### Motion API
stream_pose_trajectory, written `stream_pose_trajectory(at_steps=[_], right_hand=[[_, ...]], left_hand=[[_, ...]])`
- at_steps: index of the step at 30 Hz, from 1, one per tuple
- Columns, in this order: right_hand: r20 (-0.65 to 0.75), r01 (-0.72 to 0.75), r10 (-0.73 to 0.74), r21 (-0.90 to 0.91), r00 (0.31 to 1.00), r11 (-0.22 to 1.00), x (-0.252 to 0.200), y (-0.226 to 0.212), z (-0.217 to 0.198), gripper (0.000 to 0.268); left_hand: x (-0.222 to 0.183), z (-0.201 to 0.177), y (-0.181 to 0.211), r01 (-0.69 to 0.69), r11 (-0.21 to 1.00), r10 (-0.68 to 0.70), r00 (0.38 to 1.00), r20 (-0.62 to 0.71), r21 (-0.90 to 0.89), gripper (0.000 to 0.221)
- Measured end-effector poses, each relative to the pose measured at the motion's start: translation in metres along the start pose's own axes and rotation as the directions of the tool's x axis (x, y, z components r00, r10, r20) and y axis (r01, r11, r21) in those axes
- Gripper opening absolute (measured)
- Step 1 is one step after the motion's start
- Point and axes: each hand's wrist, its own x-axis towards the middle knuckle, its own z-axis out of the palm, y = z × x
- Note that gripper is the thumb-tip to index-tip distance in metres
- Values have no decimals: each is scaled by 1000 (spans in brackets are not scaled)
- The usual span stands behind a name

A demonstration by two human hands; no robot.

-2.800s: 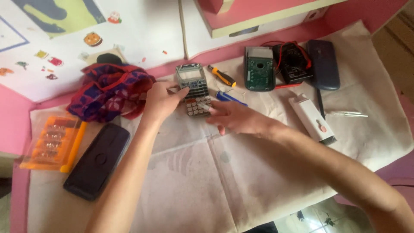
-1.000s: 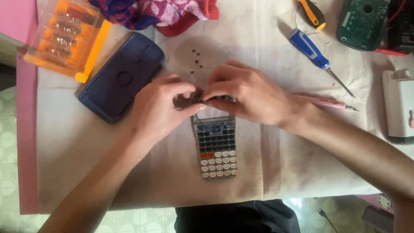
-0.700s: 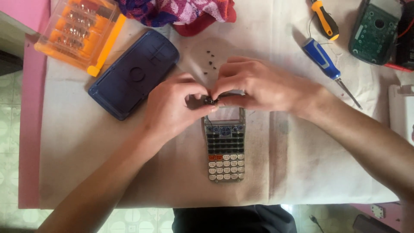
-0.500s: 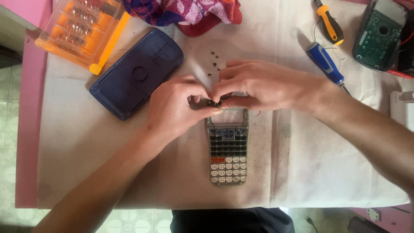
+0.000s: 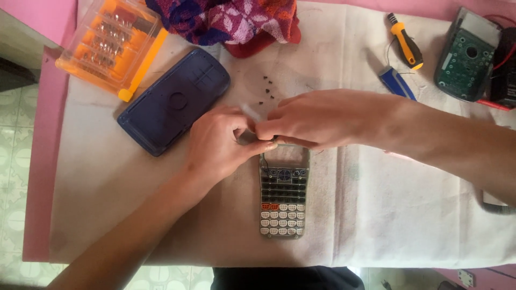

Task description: Cleaning the PCB contacts and reassembling the keypad buttons of a scientific calculator.

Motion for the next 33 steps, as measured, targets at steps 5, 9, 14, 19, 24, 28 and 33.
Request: stream_pose_trajectory(at_steps=[5, 9, 14, 19, 24, 28, 33], right_hand=[[9, -27, 28, -129, 1000, 991, -2, -2, 5, 30], [8, -23, 25, -171, 1000, 985, -7, -8, 4, 32], [-250, 89, -123, -146, 960, 985, -21, 9, 14, 36], [-779, 314, 35, 293, 626, 903, -50, 29, 25, 33], [-555, -123, 583, 653, 593, 748, -63, 45, 37, 21], [-519, -103, 654, 735, 550, 670, -59, 44, 43, 16], [-502, 128, 678, 843, 537, 523, -54, 44, 51, 15]], left_hand=[[-1, 2, 2, -21, 999, 21, 999, -26, -24, 67], [-4, 11, -7, 3, 1000, -3, 999, -42, -12, 59], [-4, 6, -3, -25, 999, 24, 999, -26, -35, 36], [-6, 9, -12, -51, 998, 50, 998, -25, -34, 26], [-5, 8, -7, -146, 986, 140, 987, -74, -81, 28], [-5, 5, 0, -104, 981, 90, 992, -86, -162, 25], [-5, 3, 2, -186, 969, 161, 974, -160, -161, 19]])
